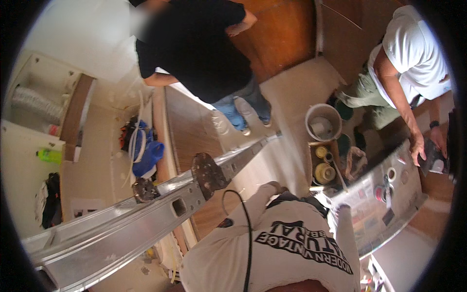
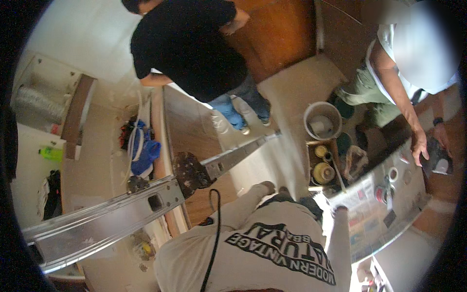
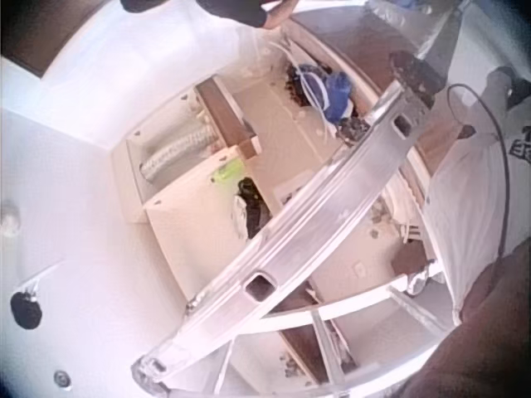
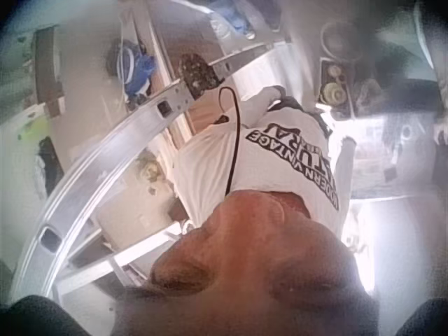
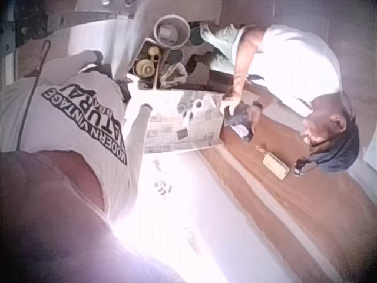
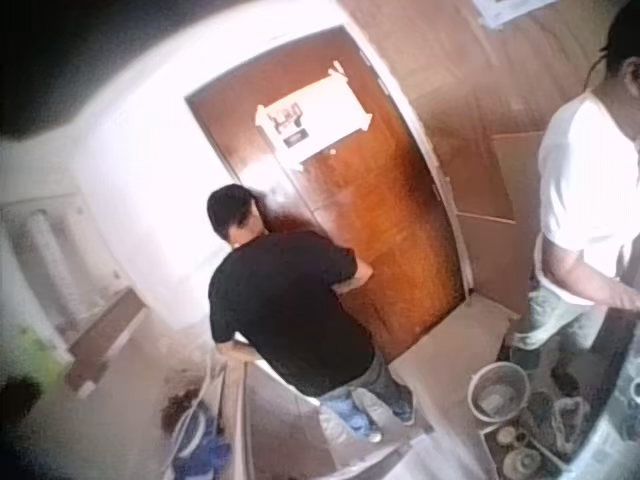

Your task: The person sits on the floor and applies glue from a green bottle to the edges of white wooden panels. They handle the panels and glue bottle, preparing them for assembly in a room with other workers and construction materials.

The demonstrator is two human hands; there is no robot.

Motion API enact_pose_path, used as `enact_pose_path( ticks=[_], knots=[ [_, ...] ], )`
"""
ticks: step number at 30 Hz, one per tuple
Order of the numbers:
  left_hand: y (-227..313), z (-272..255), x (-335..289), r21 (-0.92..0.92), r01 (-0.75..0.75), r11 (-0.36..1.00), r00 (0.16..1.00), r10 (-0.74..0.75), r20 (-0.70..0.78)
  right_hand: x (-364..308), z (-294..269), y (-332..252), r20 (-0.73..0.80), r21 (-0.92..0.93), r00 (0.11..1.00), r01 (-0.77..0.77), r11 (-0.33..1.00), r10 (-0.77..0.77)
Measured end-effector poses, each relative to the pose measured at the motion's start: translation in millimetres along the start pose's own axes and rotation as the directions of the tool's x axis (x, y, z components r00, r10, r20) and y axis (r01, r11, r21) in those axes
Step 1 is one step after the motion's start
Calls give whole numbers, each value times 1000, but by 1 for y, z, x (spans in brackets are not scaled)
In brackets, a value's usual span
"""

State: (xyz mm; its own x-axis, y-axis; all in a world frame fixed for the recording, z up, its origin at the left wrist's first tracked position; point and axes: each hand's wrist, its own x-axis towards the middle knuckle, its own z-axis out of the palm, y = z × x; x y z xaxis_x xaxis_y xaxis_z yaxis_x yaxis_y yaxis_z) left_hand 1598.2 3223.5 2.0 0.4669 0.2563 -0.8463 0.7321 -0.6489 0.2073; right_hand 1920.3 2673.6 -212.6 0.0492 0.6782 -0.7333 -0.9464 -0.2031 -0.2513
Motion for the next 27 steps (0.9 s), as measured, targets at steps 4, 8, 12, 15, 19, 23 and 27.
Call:
enact_pose_path(
  ticks=[4,8,12,15,19,23,27],
  knots=[
    [46,-80,37,169,-49,984,998,40,54,-46,25,-8,-605,-82,796,-85,993,18],
    [136,-123,72,266,-196,944,973,220,-63,-122,18,17,-708,-13,707,-8,1000,-3],
    [155,-202,65,179,-196,964,979,202,-19,-118,35,64,-640,68,768,82,994,-20],
    [117,-236,85,148,-132,980,987,143,-72,-80,78,54,-648,222,758,93,971,76],
    [56,-281,121,105,-73,992,989,86,-117,-30,166,9,-648,151,762,126,981,2],
    [0,-289,145,-49,-11,999,990,4,-141,11,224,-69,-652,56,756,133,990,-65],
    [-43,-274,150,-184,50,982,991,-71,-111,32,256,-121,-684,-7,724,119,993,-91]
  ],
)
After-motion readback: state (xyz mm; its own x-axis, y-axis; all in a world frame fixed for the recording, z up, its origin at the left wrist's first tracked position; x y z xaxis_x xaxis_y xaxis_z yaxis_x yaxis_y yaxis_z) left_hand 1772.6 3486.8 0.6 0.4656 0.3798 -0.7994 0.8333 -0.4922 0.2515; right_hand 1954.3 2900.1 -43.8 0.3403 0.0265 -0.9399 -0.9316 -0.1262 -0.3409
